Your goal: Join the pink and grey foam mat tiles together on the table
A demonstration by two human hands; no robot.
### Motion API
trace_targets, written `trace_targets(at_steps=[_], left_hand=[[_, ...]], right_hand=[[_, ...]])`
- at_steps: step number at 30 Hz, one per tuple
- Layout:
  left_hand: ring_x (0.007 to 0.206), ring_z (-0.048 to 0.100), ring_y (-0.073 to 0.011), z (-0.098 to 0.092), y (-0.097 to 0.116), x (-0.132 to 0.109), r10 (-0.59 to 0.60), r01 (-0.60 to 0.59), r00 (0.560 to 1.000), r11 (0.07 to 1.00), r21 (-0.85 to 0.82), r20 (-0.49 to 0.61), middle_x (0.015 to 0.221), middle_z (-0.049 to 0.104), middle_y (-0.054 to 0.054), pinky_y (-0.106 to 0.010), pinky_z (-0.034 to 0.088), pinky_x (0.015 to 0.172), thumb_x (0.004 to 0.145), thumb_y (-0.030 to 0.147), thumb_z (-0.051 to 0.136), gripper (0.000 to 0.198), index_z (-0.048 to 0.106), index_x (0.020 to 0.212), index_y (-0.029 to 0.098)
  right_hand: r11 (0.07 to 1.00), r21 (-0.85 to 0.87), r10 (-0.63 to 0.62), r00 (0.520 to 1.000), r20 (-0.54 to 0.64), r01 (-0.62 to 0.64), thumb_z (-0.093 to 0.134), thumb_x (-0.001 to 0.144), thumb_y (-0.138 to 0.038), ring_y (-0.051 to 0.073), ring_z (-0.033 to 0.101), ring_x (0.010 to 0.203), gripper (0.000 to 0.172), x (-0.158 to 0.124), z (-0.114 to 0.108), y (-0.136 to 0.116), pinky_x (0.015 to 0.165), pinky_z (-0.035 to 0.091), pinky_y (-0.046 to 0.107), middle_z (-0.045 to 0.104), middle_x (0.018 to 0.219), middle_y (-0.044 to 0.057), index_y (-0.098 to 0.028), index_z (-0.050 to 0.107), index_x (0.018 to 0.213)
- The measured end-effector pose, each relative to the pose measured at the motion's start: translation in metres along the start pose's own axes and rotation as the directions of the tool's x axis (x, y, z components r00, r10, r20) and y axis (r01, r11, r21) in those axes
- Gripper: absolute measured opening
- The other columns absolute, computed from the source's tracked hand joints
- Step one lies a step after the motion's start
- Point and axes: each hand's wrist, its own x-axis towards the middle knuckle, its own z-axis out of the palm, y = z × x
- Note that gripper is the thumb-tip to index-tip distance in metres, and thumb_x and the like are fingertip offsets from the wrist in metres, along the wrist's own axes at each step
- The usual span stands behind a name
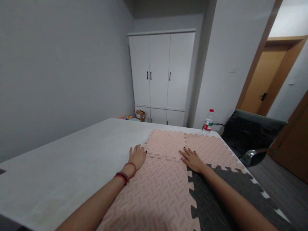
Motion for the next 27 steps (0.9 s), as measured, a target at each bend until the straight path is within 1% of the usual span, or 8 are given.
trace_targets(at_steps=[4, 7, 10, 12, 15, 20, 24, 27], left_hand=[[0.123, 0.037, -0.0308, -0.002, 0.003, 0.0, -0.008, 0.008, 1.0, 1.0, 0.015, 0.008, 0.131, 0.045, -0.02, -0.056, 0.018, 0.101, 0.088, 0.03, 0.031, 0.039, 0.051, 0.116, 0.012], [0.128, 0.03, -0.0333, -0.007, 0.006, -0.001, 0.024, -0.024, 1.0, 1.0, 0.013, -0.001, 0.136, 0.039, -0.022, -0.06, 0.01, 0.103, 0.088, 0.03, 0.03, 0.041, 0.049, 0.12, 0.012], [0.133, 0.022, -0.0299, -0.014, 0.009, 0.002, 0.149, -0.148, 0.988, 0.989, -0.023, 0.037, 0.143, 0.034, -0.012, -0.056, 0.005, 0.106, 0.085, 0.021, 0.035, 0.044, 0.045, 0.128, 0.023], [0.131, 0.029, -0.0233, -0.018, 0.01, 0.008, 0.254, -0.248, 0.962, 0.966, -0.073, 0.103, 0.14, 0.041, -0.003, -0.047, 0.013, 0.108, 0.081, 0.015, 0.038, 0.049, 0.048, 0.126, 0.031], [0.122, 0.043, -0.0169, -0.021, 0.012, 0.017, 0.34, -0.318, 0.923, 0.937, -0.142, 0.177, 0.13, 0.053, -0.001, -0.033, 0.028, 0.104, 0.083, 0.017, 0.034, 0.045, 0.054, 0.121, 0.03], [0.115, 0.048, -0.0211, -0.018, 0.022, 0.016, 0.325, -0.298, 0.929, 0.941, -0.163, 0.179, 0.123, 0.054, -0.008, -0.037, 0.034, 0.098, 0.089, 0.035, 0.031, 0.038, 0.053, 0.119, 0.024], [0.119, 0.043, -0.026, -0.018, 0.025, 0.011, 0.289, -0.264, 0.938, 0.953, -0.147, 0.189, 0.13, 0.045, -0.01, -0.048, 0.032, 0.097, 0.09, 0.038, 0.034, 0.038, 0.046, 0.123, 0.023], [0.112, 0.047, -0.0247, -0.029, 0.023, 0.02, 0.326, -0.297, 0.919, 0.943, -0.152, 0.222, 0.123, 0.05, -0.009, -0.049, 0.036, 0.094, 0.087, 0.039, 0.047, 0.037, 0.05, 0.118, 0.02]], right_hand=[[1.0, 0.008, -0.02, 1.0, -0.015, 0.02, 0.012, 0.089, -0.059, 0.026, 0.006, 0.137, 0.056, -0.002, -0.001, 0.0, 0.107, 0.007, 0.052, 0.013, 0.15, 0.001, -0.037, 0.022, 0.14], [0.999, 0.016, -0.028, 0.999, -0.015, 0.028, 0.01, 0.091, -0.054, 0.024, 0.007, 0.137, 0.053, -0.002, -0.002, 0.001, 0.107, 0.007, 0.052, 0.014, 0.15, 0.0, -0.037, 0.021, 0.14], [1.0, 0.01, -0.011, 1.0, 0.017, 0.011, 0.013, 0.091, -0.052, 0.025, 0.008, 0.137, 0.052, -0.001, -0.004, 0.002, 0.106, 0.007, 0.052, 0.016, 0.15, 0.0, -0.036, 0.023, 0.14], [1.0, -0.001, -0.011, 1.0, 0.03, 0.011, 0.014, 0.091, -0.053, 0.025, 0.008, 0.136, 0.053, -0.001, -0.005, 0.002, 0.106, 0.008, 0.053, 0.016, 0.15, 0.0, -0.035, 0.022, 0.14], [1.0, -0.021, -0.017, 1.0, 0.026, 0.018, 0.013, 0.09, -0.054, 0.026, 0.008, 0.136, 0.054, -0.003, -0.006, 0.001, 0.106, 0.008, 0.053, 0.014, 0.15, 0.0, -0.036, 0.019, 0.141], [0.997, 0.065, -0.047, 0.998, 0.041, 0.044, 0.015, 0.089, -0.059, 0.025, 0.01, 0.136, 0.059, -0.001, -0.011, 0.003, 0.107, 0.009, 0.052, 0.015, 0.15, 0.001, -0.033, 0.023, 0.141], [0.994, 0.1, -0.037, 0.997, -0.064, 0.043, 0.009, 0.091, -0.051, 0.016, 0.013, 0.136, 0.061, -0.004, -0.032, 0.046, 0.109, 0.016, 0.035, 0.018, 0.149, 0.004, -0.021, 0.02, 0.143], [0.969, -0.087, 0.217, 0.963, -0.159, -0.232, 0.021, 0.091, -0.047, 0.017, 0.019, 0.135, 0.057, -0.026, -0.051, 0.107, 0.108, 0.019, 0.035, 0.017, 0.149, 0.004, -0.022, 0.021, 0.142]])
